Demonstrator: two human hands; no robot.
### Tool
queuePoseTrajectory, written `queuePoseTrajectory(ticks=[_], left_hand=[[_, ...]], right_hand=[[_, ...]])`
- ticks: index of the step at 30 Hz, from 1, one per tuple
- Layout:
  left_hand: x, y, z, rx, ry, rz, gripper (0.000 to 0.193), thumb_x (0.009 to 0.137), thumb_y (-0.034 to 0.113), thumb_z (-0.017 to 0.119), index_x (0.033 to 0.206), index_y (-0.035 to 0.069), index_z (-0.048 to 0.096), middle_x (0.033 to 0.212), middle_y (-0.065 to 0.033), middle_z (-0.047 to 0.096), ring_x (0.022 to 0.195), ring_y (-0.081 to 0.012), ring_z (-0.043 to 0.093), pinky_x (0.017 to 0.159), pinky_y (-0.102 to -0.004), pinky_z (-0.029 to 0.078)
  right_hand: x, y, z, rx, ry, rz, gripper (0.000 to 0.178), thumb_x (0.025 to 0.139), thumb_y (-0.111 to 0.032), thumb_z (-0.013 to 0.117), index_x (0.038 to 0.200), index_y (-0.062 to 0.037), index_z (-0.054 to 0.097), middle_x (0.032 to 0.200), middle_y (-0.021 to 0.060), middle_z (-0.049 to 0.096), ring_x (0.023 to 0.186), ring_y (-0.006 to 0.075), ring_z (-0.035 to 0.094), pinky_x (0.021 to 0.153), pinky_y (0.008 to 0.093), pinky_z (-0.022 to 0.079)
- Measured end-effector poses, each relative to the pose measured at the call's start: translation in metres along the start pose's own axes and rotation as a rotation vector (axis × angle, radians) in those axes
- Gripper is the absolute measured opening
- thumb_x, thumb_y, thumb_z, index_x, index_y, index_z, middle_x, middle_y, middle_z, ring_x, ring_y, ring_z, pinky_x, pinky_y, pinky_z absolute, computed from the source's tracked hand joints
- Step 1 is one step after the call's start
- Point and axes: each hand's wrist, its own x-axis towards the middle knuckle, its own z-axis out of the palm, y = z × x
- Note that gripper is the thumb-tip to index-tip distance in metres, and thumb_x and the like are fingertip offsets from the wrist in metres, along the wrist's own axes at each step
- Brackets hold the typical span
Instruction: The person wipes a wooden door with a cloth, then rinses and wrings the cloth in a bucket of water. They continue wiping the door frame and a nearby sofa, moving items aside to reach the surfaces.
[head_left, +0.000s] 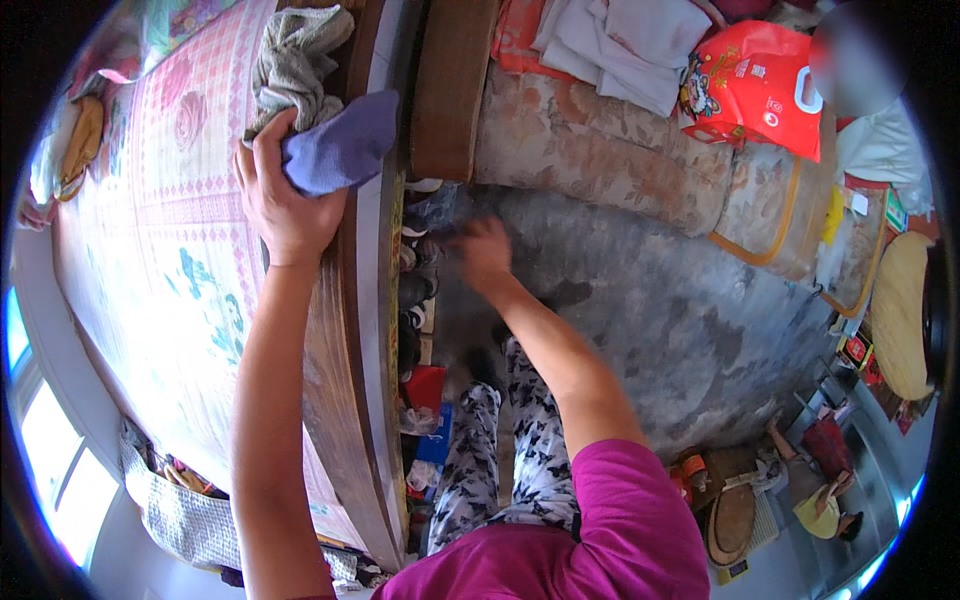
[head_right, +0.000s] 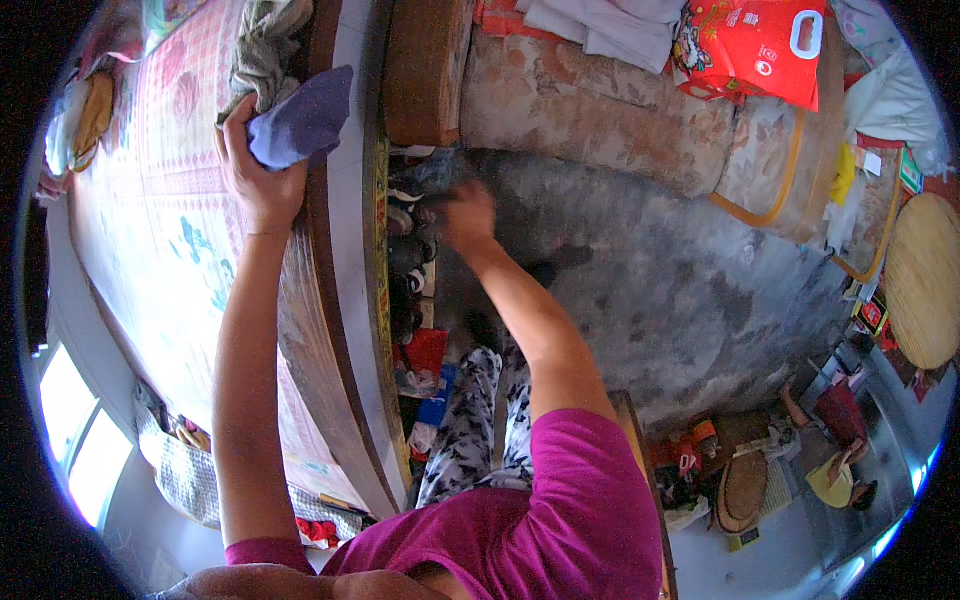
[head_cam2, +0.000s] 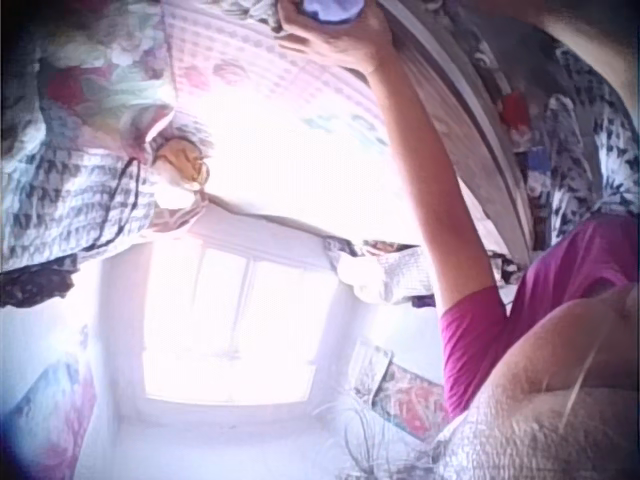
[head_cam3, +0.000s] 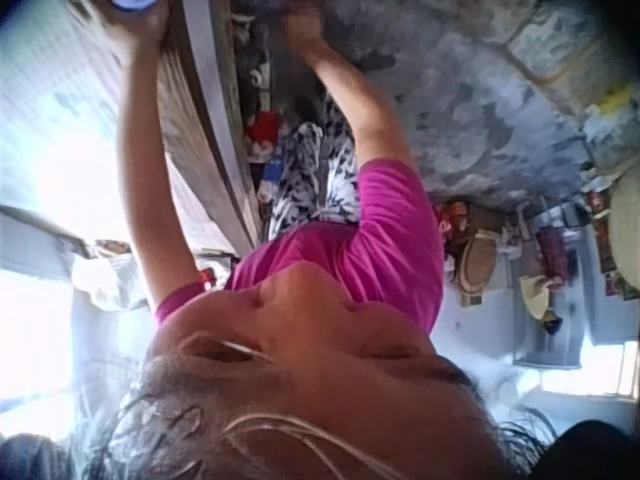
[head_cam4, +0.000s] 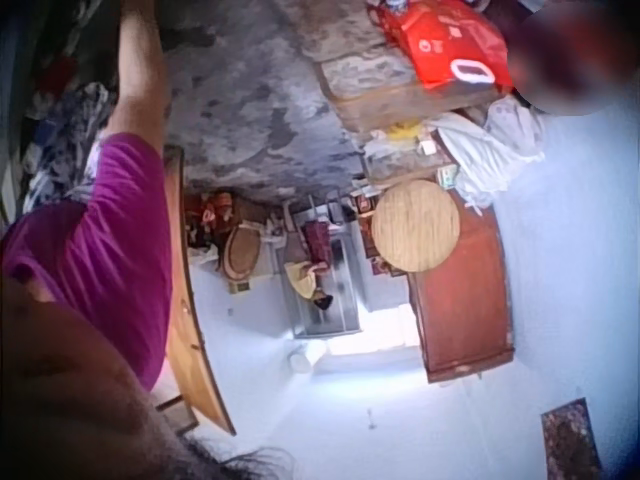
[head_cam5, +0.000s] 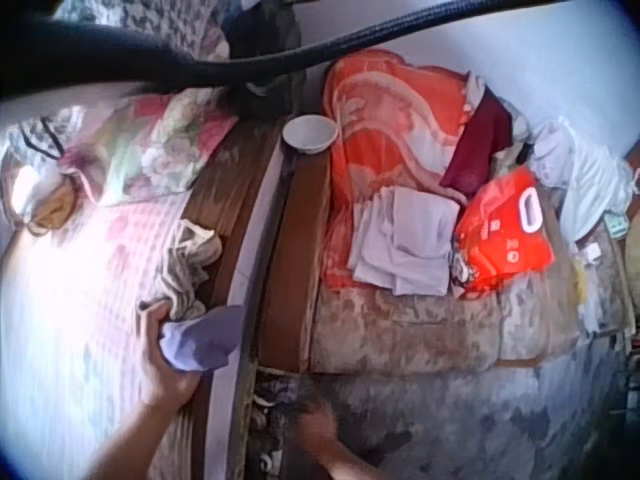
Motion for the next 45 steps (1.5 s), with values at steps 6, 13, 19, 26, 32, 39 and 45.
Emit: queuePoseTrajectory(ticks=[6,13,19,26,32,39,45], left_hand=[[-0.008,-0.004,-0.002,0.006,0.021,-0.047,0.067,0.066,0.026,0.084,0.126,0.010,0.060,0.110,-0.0151,0.061,0.104,-0.0415,0.055,0.096,-0.0492,0.044],[-0.005,-0.004,0.007,-0.056,0.032,-0.060,0.065,0.068,0.018,0.082,0.127,0.006,0.060,0.109,-0.0151,0.061,0.102,-0.0363,0.057,0.094,-0.0421,0.045],[-0.009,-0.007,0.006,-0.071,-0.028,-0.082,0.068,0.074,0.010,0.078,0.136,0.002,0.052,0.121,-0.0174,0.056,0.115,-0.0345,0.053,0.104,-0.0413,0.041],[-0.019,-0.021,-0.002,-0.051,-0.044,-0.064,0.069,0.078,0.010,0.075,0.140,0.000,0.047,0.125,-0.0195,0.055,0.121,-0.0361,0.053,0.109,-0.0433,0.037],[-0.018,-0.031,-0.001,-0.026,-0.052,-0.046,0.064,0.083,0.008,0.069,0.142,-0.001,0.046,0.129,-0.0206,0.054,0.125,-0.0360,0.050,0.111,-0.0442,0.034],[-0.028,-0.050,0.005,-0.028,-0.007,-0.119,0.080,0.079,0.037,0.075,0.143,-0.001,0.045,0.138,-0.0193,0.051,0.131,-0.0357,0.046,0.114,-0.0481,0.031],[-0.030,-0.042,0.001,0.027,-0.038,-0.082,0.077,0.080,0.027,0.069,0.148,0.000,0.041,0.139,-0.0208,0.048,0.134,-0.0375,0.042,0.116,-0.0491,0.026]], right_hand=[[-0.014,-0.008,-0.108,0.454,0.714,0.018,0.053,0.074,0.001,0.070,0.123,-0.0180,0.066,0.124,0.0112,0.058,0.120,0.0397,0.049,0.103,0.0508,0.042],[0.080,-0.076,-0.174,0.042,0.691,-0.352,0.038,0.078,-0.012,0.070,0.116,-0.0184,0.072,0.139,0.0090,0.055,0.125,0.0352,0.049,0.093,0.0508,0.045],[-0.022,0.047,-0.065,0.038,0.352,-0.119,0.033,0.077,-0.012,0.066,0.107,-0.0213,0.075,0.133,0.0064,0.059,0.130,0.0330,0.048,0.101,0.0460,0.045],[-0.217,0.204,-0.209,0.194,0.758,0.432,0.047,0.076,0.003,0.056,0.122,-0.0076,0.062,0.122,0.0108,0.062,0.122,0.0337,0.049,0.111,0.0458,0.032],[-0.251,0.297,-0.317,-0.110,1.085,0.488,0.065,0.084,-0.005,0.062,0.147,-0.0047,0.045,0.147,0.0177,0.046,0.144,0.0399,0.034,0.120,0.0507,0.023],[-0.184,0.360,-0.361,-0.339,0.767,0.436,0.079,0.081,-0.005,0.072,0.152,-0.0198,0.042,0.152,0.0149,0.043,0.147,0.0427,0.028,0.121,0.0513,0.024],[-0.068,0.391,-0.447,-0.413,0.775,0.348,0.074,0.079,-0.008,0.074,0.147,-0.0209,0.048,0.154,0.0143,0.041,0.145,0.0427,0.033,0.119,0.0519,0.029]])
